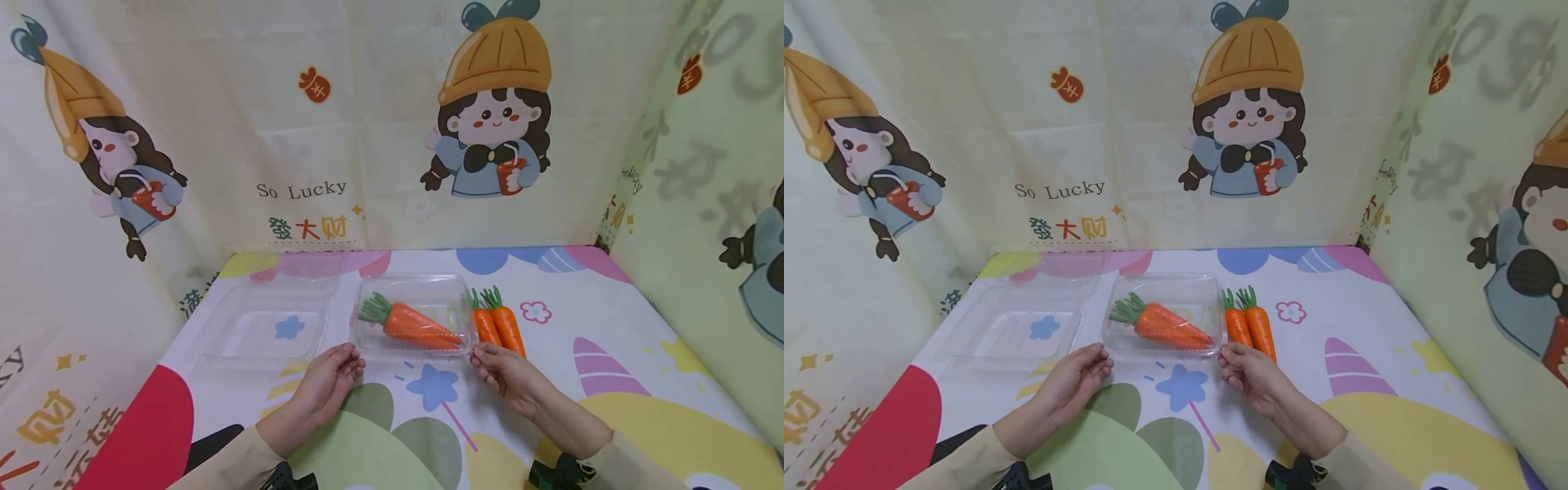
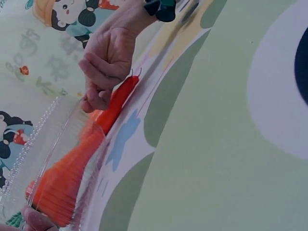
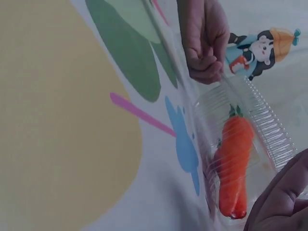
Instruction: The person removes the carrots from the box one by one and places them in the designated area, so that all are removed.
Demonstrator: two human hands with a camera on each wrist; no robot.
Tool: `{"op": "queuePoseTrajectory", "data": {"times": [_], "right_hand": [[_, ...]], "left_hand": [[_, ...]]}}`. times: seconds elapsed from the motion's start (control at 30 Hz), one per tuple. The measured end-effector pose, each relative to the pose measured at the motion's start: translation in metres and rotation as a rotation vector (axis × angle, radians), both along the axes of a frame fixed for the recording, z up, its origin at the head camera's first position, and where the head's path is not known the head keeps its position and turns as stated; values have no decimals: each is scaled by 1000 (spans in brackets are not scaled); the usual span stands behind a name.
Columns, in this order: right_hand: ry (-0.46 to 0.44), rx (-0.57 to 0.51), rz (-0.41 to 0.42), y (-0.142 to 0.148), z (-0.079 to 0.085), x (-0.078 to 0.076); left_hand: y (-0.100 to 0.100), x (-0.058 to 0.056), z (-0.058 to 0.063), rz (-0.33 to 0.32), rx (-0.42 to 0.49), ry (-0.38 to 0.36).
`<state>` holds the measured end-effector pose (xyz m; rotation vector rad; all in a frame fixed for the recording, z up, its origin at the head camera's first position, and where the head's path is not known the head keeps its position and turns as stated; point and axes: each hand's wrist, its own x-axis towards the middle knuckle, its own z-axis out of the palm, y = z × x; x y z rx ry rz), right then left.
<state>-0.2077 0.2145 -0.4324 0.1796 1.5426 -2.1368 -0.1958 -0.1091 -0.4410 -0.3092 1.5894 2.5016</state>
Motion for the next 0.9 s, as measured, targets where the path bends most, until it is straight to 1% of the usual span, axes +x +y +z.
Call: {"op": "queuePoseTrajectory", "data": {"times": [0.1,0.2,0.3,0.37,0.47,0.57,0.77,0.9], "right_hand": [[7,28,0,0,0,1],[52,137,19,1,0,2],[116,256,62,1,0,3],[153,304,90,1,0,3],[184,341,112,-1,1,3],[211,361,113,-3,1,4],[222,383,97,-6,1,4],[229,397,107,-6,2,4]], "left_hand": [[0,2,-3,-3,22,-2],[-2,4,-7,-5,27,-6],[-3,5,-10,-8,13,-17],[-5,4,-11,-21,-1,-17],[-6,3,-11,-31,-19,-20],[-7,3,-12,-33,-24,-22],[-8,4,-12,1,-6,-52],[-10,4,-11,14,-27,-54]]}}
